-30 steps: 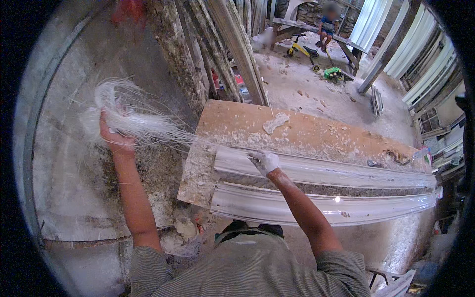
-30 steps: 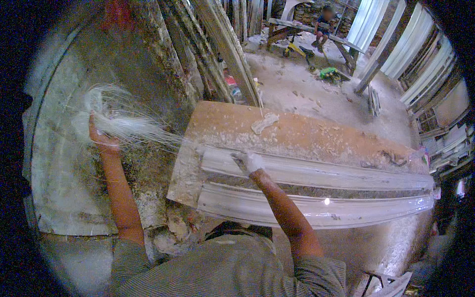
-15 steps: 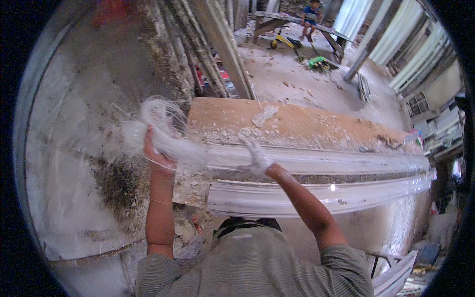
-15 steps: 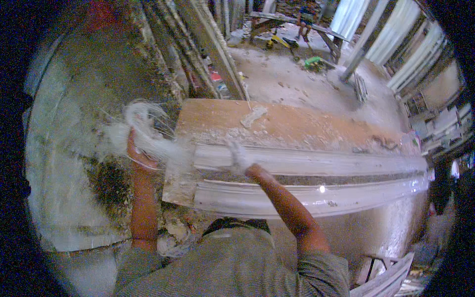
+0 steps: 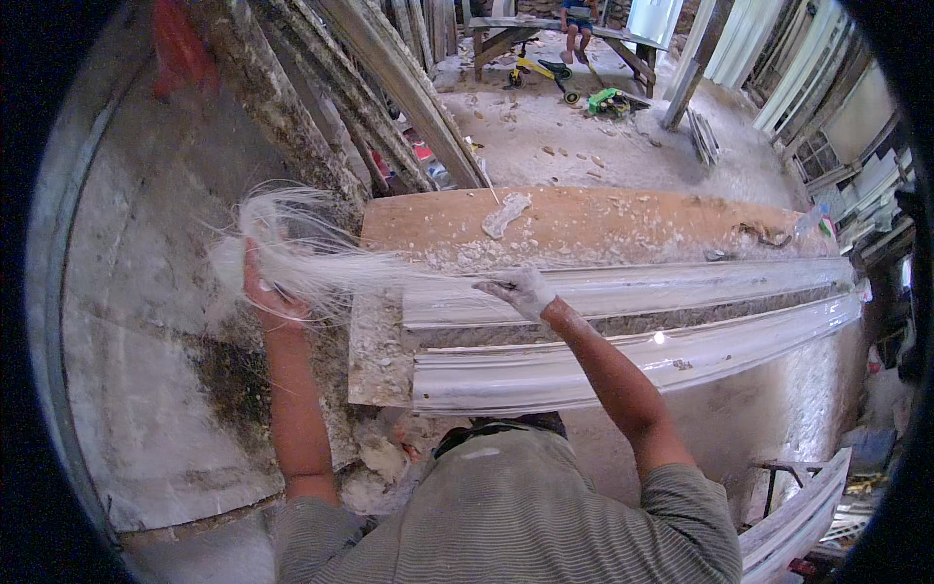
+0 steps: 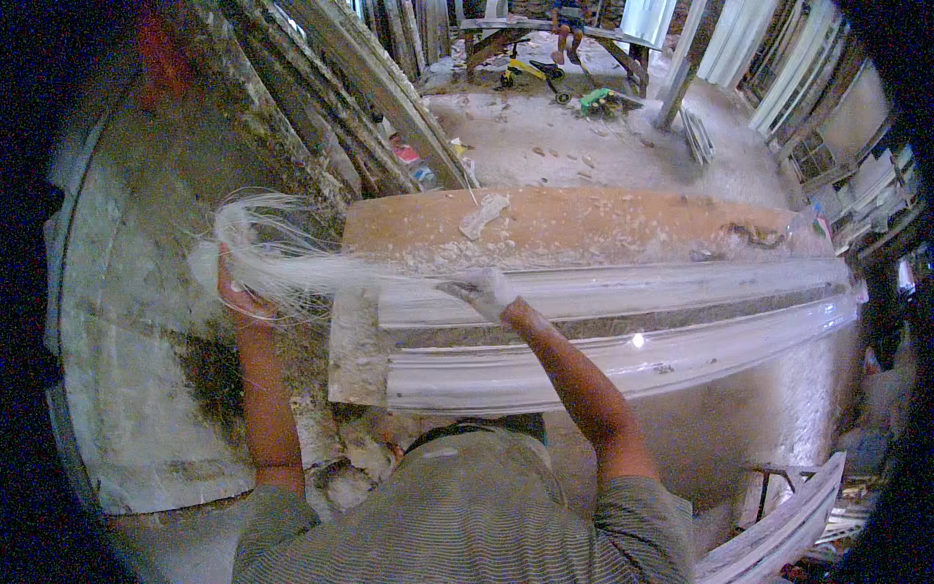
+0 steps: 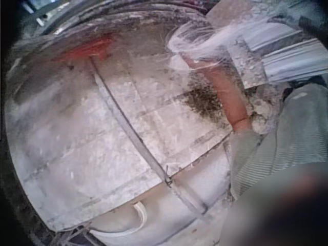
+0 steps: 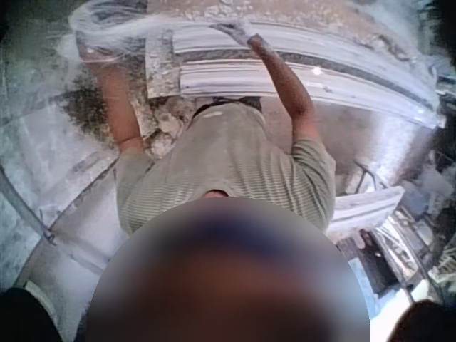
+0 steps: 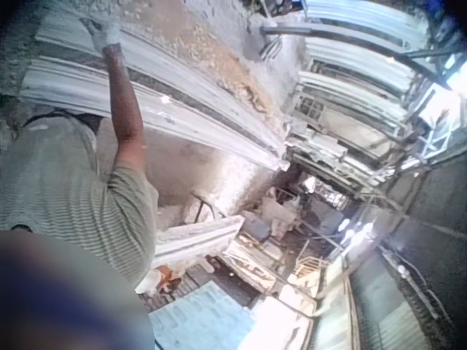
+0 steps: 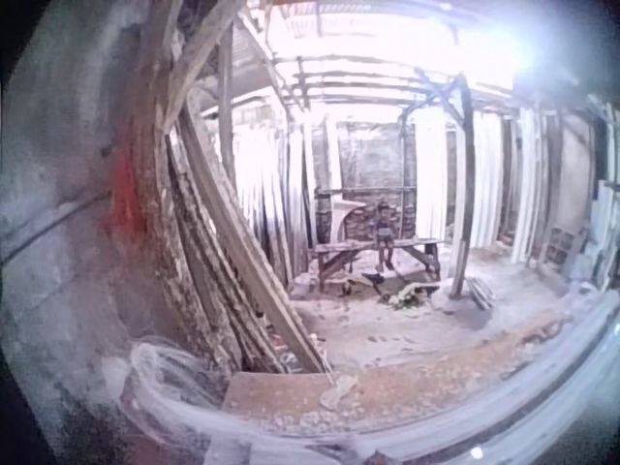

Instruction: The person applies white fiberglass strands to a long, curved wooden mold, pressing and smoothing the material along its length. The person repeatedly adds and adjusts the strands to cover the surface evenly.

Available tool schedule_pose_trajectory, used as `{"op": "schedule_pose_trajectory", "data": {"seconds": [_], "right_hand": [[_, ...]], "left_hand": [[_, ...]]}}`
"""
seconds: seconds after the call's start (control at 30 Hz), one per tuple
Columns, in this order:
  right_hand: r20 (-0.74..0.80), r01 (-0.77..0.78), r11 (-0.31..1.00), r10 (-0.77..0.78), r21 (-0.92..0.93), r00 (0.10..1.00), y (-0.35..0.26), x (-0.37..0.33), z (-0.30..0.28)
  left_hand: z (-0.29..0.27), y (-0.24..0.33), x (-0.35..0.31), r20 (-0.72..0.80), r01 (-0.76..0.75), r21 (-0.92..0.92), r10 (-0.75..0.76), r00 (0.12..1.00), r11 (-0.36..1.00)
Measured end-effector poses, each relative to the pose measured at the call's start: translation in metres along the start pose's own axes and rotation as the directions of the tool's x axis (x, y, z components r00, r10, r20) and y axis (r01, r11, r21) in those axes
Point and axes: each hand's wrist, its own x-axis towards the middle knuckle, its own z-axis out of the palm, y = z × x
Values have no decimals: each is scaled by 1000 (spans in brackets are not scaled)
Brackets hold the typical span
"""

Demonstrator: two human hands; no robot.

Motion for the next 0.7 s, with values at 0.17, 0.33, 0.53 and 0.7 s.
{"op": "schedule_pose_trajectory", "data": {"seconds": [0.17,0.33,0.53,0.7], "right_hand": [[165,-191,975,209,-115,964,64,-38,-4],[75,-291,892,336,-346,939,113,-91,-37],[31,-366,855,404,-367,914,143,-115,-104],[111,-603,634,728,-485,676,162,-116,-159]], "left_hand": [[-18,46,14,-93,-145,65,151,984,987],[-23,71,14,-123,-247,58,253,960,967],[-14,32,-10,-133,-153,88,164,977,984],[24,-16,-39,-61,-106,65,110,992,992]]}}
